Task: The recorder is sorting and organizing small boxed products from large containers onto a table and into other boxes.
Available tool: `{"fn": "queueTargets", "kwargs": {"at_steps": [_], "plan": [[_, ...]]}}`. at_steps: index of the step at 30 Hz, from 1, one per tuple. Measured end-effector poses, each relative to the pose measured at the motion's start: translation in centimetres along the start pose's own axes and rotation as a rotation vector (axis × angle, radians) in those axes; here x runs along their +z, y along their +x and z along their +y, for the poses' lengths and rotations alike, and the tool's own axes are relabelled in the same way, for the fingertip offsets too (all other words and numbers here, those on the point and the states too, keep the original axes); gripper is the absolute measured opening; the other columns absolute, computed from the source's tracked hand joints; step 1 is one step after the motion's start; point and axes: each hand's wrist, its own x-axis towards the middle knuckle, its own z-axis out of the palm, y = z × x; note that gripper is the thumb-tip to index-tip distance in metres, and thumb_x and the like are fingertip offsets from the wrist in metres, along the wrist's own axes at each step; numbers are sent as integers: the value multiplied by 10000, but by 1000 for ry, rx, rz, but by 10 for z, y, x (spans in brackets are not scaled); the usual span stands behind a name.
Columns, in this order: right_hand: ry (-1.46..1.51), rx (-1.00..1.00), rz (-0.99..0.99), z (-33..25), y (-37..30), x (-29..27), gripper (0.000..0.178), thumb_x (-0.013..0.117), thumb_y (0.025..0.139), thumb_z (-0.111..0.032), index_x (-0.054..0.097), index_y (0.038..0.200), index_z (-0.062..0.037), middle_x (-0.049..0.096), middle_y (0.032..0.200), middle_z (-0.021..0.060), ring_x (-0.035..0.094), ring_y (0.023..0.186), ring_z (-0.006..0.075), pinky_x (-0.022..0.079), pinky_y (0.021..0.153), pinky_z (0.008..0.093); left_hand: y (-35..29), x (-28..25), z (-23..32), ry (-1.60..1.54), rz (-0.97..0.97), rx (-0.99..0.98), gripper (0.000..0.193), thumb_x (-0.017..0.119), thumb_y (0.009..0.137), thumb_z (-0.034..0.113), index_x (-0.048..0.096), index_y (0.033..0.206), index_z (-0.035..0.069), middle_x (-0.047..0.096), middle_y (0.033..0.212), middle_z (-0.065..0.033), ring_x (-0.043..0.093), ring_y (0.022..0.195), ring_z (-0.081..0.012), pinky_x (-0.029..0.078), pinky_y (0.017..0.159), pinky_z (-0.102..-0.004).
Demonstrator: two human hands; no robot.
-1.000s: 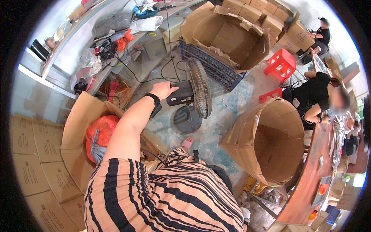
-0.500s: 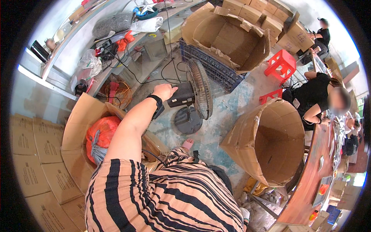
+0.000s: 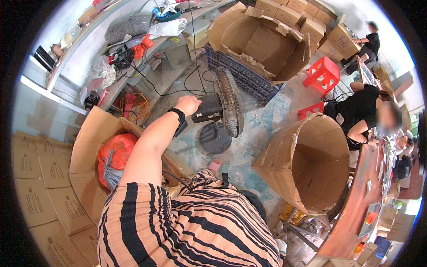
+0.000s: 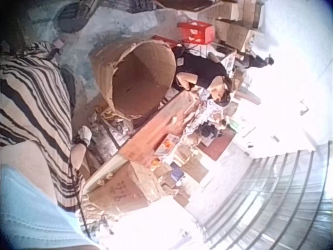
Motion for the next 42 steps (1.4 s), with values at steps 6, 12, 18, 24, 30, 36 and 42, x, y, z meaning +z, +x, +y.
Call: {"fn": "queueTargets", "kwargs": {"at_steps": [6,12,18,24,30,36,42], "plan": [[-63,8,5,-15,-3,-8,190,473,826,-112,541,686,-2,562,620,109,538,502,216,442,448,337,-3,-4,-12,-41,-35,151,431,455,909,390,596,873,-15,639,825,-196,613,833,-366,480,718,-440],[148,119,106,-4,3,-7,147,529,800,-116,590,770,14,570,629,96,547,508,221,463,460,336,-6,-10,-7,-13,22,61,521,418,909,488,560,916,-13,627,757,-196,611,771,-375,477,660,-467],[172,17,118,9,7,-9,156,549,781,-113,610,788,30,577,625,107,544,463,236,471,446,345,-3,-23,2,-30,-53,-54,563,388,907,518,617,884,4,646,813,-176,618,804,-356,482,691,-448],[26,59,83,12,6,-11,168,539,785,-112,609,798,40,621,684,139,593,517,247,495,467,349,-4,-26,8,32,-157,-114,555,386,911,492,675,826,26,659,874,-171,621,868,-345,481,745,-428],[234,115,179,14,4,-10,197,540,804,-129,617,818,52,631,723,155,597,520,255,498,471,349,1,-11,3,32,-114,-86,516,415,907,462,678,821,27,660,853,-176,621,861,-353,484,739,-430],[-753,-290,63,9,3,-23,127,535,786,-114,621,790,-21,648,777,130,632,720,279,504,630,347,5,3,-12,-52,-65,48,471,454,903,425,630,827,-4,642,833,-202,609,835,-379,478,722,-451],[-757,-192,64,-11,-2,-25,130,510,793,-121,601,737,-46,638,795,131,617,764,283,484,647,364,-2,-7,-10,-98,1,85,493,463,900,450,579,828,-24,628,803,-218,603,816,-391,476,702,-457]]}}
